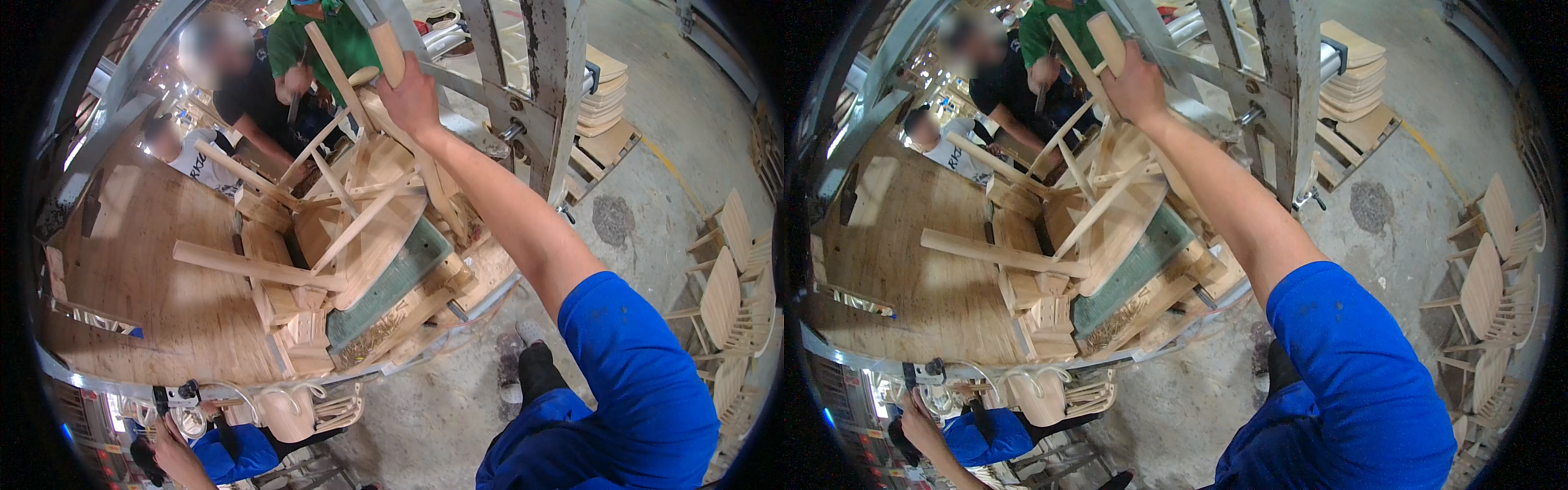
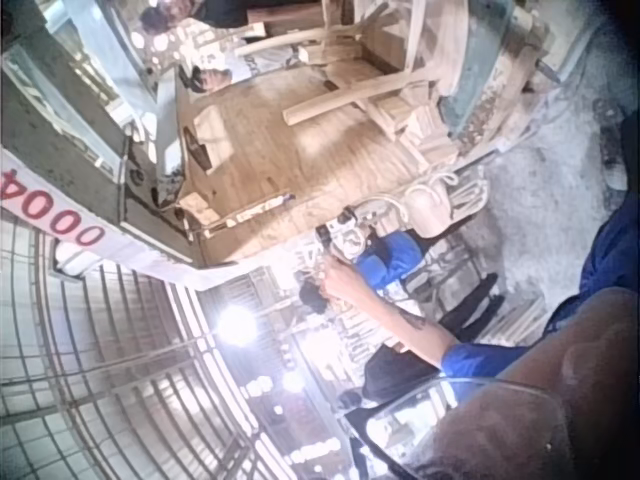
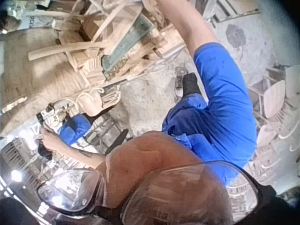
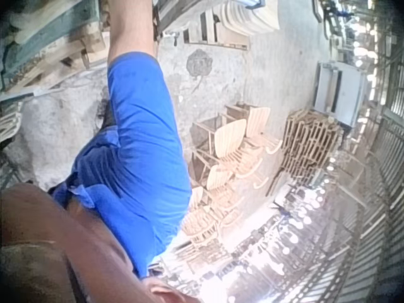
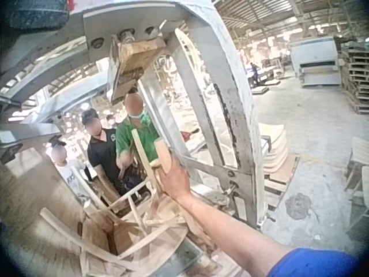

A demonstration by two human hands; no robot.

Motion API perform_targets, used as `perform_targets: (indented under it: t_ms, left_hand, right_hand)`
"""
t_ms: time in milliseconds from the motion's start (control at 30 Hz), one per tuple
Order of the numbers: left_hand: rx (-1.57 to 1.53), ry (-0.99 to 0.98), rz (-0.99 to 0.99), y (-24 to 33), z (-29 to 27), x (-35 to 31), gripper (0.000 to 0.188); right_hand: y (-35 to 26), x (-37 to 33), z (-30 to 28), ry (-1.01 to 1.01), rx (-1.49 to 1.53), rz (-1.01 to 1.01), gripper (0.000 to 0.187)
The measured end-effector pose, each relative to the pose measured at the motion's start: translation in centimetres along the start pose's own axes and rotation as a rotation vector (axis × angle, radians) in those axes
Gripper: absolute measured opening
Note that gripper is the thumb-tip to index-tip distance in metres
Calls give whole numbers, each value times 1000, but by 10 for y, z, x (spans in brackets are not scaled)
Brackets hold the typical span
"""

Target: The person assembles wooden chairs in a workshop. They use a pneumatic drill to secure screws into the chair legs and frame, then lift and move the assembled chairs to a stacking area. The process involves handling multiple chair components and tools.

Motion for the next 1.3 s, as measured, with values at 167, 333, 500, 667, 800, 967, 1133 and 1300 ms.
perform_targets:
  t_ms: [167, 333, 500, 667, 800, 967, 1133, 1300]
  left_hand:
    - [-19, 24, 2, 2, -3, 0, 37]
    - [-22, 28, 7, 5, -7, 0, 38]
    - [-117, 17, 6, 2, -7, 0, 34]
    - [-198, -41, -46, 4, 7, 1, 35]
    - [-216, 45, -61, -9, 13, 0, 36]
    - [-198, 31, -83, -9, 14, -6, 37]
    - [-222, 178, -79, -4, 0, -11, 36]
    - [-145, 307, 7, 20, -29, -15, 29]
  right_hand:
    - [0, 1, 1, -9, -14, 15, 37]
    - [-1, 1, -2, 0, 14, 8, 35]
    - [-6, -1, -1, 1, 20, -1, 33]
    - [1, 1, -2, -16, 7, 14, 38]
    - [2, 3, -4, -10, -38, 18, 41]
    - [1, 3, 1, -66, 30, 49, 39]
    - [-2, 3, -2, -57, 64, 33, 40]
    - [3, 1, 3, -94, 32, 94, 42]
Point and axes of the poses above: each hand's wrist, its own x-axis towards the middle knuckle, its own z-axis out of the palm, y = z × x, the point moved 10 cm from there along x, towards the middle knuckle, and after that the axes turned 5 degrees about -z, right-handed, at the moved point
